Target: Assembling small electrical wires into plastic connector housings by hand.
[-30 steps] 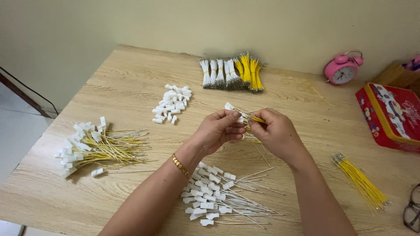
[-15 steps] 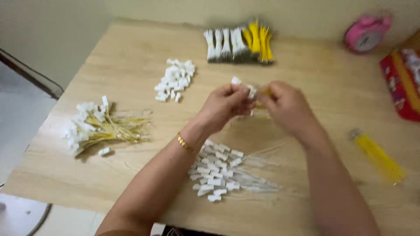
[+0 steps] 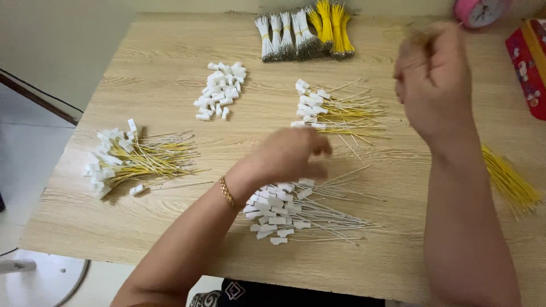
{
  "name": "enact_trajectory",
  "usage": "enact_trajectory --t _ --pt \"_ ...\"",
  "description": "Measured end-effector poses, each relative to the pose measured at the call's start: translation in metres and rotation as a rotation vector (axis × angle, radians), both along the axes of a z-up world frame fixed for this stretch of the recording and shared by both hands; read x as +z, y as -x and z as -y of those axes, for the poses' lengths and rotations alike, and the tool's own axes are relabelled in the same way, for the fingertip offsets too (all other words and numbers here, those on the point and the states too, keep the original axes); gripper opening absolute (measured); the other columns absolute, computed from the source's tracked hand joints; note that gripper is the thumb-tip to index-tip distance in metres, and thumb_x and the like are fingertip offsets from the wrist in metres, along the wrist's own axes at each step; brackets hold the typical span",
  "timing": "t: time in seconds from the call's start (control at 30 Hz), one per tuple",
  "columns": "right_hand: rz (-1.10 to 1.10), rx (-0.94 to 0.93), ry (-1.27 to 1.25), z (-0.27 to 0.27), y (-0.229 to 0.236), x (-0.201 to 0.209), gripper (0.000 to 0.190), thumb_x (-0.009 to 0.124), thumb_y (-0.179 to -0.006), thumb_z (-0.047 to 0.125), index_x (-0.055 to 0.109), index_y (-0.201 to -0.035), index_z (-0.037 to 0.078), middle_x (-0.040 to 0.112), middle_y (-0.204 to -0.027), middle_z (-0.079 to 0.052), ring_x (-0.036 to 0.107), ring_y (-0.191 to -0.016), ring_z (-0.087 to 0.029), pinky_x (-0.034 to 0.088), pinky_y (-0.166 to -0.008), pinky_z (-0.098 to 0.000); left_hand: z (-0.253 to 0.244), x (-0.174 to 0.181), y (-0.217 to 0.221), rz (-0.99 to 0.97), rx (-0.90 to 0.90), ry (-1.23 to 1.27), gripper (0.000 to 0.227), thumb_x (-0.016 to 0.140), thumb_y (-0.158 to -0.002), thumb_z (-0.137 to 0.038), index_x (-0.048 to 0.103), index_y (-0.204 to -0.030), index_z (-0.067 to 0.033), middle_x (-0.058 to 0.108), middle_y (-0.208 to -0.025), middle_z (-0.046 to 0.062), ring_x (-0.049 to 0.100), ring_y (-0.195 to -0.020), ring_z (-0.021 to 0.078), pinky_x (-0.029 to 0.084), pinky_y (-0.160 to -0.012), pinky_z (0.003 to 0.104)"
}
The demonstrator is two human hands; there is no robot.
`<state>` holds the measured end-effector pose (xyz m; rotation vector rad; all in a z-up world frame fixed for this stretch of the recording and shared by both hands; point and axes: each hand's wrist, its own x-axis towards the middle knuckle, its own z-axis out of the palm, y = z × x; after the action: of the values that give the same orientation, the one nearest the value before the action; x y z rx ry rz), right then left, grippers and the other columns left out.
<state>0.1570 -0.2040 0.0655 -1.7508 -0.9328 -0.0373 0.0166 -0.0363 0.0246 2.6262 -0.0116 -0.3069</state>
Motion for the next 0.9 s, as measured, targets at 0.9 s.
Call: enact_trajectory --t 0.9 --pt "-0.153 0.019 0.049 -0.023 0.020 -0.015 0.004 0.076 -0.091 0.007 0.078 -0.090 0.003 0.061 -0.068 -0.005 0.052 -0.066 -0.012 0.045 -0.056 -0.0262 -0.058 -0.049 -0.042 0.409 0.418 1.440 0.032 0.078 -0.091 -0.016 0.070 -0.117 0.0002 0.076 -0.097 0.013 0.077 -0.081 0.0203 0.066 -0.073 0.031"
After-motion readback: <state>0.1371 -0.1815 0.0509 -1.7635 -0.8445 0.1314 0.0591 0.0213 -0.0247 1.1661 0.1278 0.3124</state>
